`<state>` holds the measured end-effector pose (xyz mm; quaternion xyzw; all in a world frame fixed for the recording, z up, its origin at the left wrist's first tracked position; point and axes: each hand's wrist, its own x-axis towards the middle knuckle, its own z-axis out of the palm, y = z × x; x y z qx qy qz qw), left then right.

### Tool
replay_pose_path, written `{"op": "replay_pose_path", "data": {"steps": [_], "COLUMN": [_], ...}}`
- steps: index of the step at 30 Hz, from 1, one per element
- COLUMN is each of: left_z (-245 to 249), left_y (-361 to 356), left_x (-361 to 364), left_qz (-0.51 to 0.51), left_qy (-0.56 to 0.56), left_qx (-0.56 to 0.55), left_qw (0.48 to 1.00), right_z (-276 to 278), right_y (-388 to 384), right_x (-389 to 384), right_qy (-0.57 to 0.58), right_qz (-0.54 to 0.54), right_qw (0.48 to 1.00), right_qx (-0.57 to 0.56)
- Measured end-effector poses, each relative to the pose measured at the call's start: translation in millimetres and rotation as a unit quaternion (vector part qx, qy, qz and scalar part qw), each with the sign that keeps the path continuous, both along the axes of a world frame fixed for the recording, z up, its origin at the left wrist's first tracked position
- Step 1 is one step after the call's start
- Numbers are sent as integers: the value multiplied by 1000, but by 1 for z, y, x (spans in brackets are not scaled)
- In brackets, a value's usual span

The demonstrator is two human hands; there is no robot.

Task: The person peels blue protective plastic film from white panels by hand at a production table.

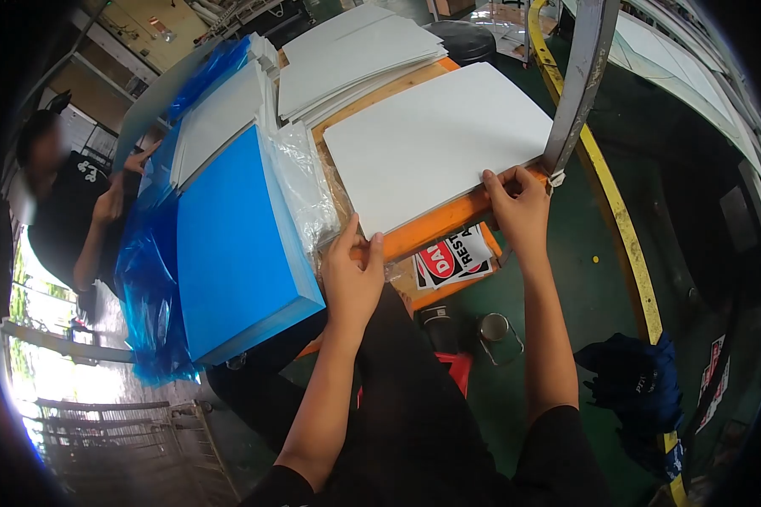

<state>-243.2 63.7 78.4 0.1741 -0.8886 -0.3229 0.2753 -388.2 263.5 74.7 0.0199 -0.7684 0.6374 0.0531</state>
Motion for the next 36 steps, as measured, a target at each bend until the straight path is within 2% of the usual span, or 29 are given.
{"op": "replay_pose_path", "data": {"steps": [6, 12, 13, 15, 17, 18, 19, 20, 22, 23, 24, 25, 27, 28, 32, 34, 36], "left_z": [2, -17, -14, -3, -16, 1, 9, 16, 13, 2, -1, -4, -10, -8, 4, 13, 25], "left_y": [2, -7, -5, 1, 13, 22, 29, 35, 34, 27, 17, 7, -18, -33, -85, -94, -94], "left_x": [-1, -6, -5, 2, 23, 43, 64, 84, 124, 142, 157, 174, 205, 222, 279, 295, 304], "left_qz": [8, -1, 10, -11, 23, -40, -65, -103, -123, -121, -121, -101, -34, 6, 122, 152, 157], "left_qy": [-22, 28, 47, 52, 25, -27, -75, -77, -62, -41, -22, -21, -10, 3, 40, 123, 94], "left_qx": [14, 15, -26, -1, -126, 28, 78, 133, 118, 85, 53, 94, 98, 43, -41, 142, -6], "left_qw": [1000, 999, 999, 999, 991, 998, 992, 983, 983, 988, 991, 990, 995, 999, 991, 970, 983], "right_z": [2, -17, -15, -23, -40, -49, -56, -65, -90, -106, -105, -104, -89, -91, -90, -86, -83], "right_y": [-3, 0, -3, -7, -13, -16, -21, -25, -43, -42, -45, -45, -52, -54, -61, -64, -68], "right_x": [3, 34, 51, 91, 130, 151, 171, 189, 220, 231, 236, 247, 260, 262, 271, 277, 287], "right_qy": [2, 117, 93, 59, 27, 3, -44, -92, 19, 30, 120, 124, 137, 145, 148, 152, 153], "right_qz": [-9, 8, 19, 60, 104, 122, 160, 193, 228, 285, 316, 309, 302, 303, 305, 325, 348], "right_qw": [1000, 992, 995, 996, 992, 989, 982, 971, 973, 958, 928, 928, 926, 925, 928, 921, 911], "right_qx": [15, 48, 15, -34, -65, -79, -93, -103, -15, 13, 156, 167, 178, 176, 152, 151, 158]}}
